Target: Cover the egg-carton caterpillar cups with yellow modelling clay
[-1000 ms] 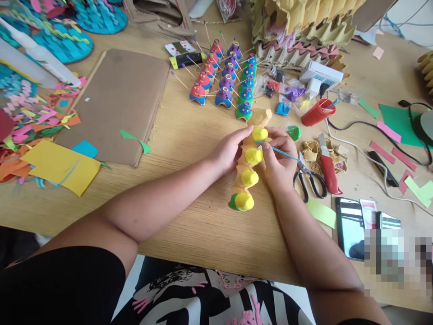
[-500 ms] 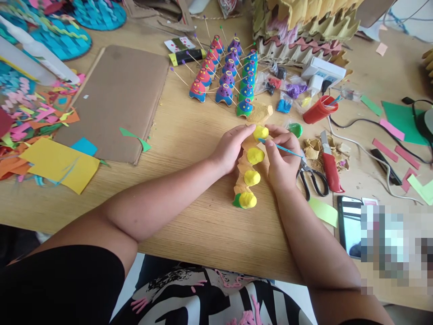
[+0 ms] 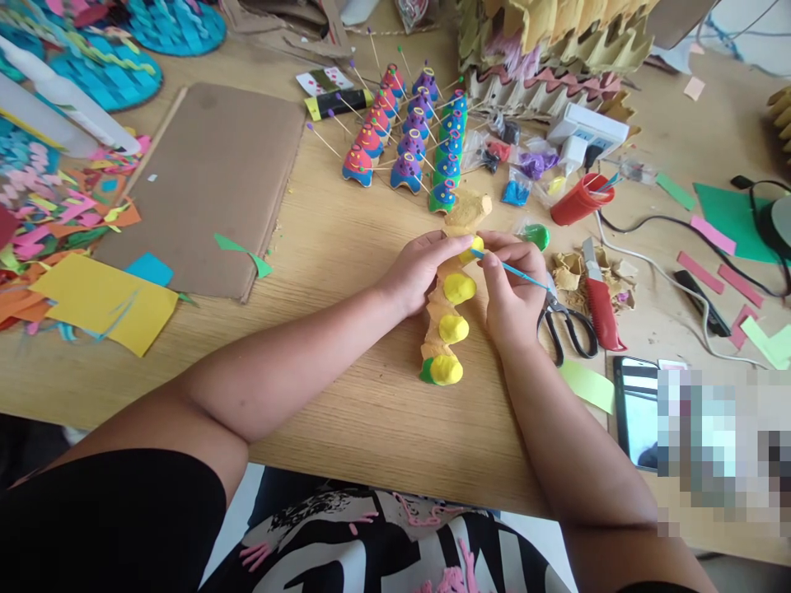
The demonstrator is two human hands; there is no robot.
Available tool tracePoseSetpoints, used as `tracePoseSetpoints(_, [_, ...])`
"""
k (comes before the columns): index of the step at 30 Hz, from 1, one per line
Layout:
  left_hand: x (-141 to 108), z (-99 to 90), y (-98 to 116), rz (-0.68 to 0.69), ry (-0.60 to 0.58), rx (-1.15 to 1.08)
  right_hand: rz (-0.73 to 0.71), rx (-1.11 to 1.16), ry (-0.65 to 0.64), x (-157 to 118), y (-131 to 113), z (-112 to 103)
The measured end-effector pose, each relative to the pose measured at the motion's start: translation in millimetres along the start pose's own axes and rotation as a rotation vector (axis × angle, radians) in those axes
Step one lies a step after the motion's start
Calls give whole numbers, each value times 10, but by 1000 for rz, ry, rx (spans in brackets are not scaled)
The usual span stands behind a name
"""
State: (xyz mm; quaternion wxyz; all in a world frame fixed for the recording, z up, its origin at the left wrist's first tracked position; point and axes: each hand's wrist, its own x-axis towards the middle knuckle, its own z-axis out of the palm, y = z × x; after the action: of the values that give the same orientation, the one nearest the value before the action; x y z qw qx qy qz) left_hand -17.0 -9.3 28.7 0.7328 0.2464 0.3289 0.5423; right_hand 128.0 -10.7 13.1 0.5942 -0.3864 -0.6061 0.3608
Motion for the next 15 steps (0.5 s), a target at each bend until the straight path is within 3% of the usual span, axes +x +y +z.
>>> tracePoseSetpoints(15, [2,-2,-51,28,-21,-20,14,56,54,14,67,-15])
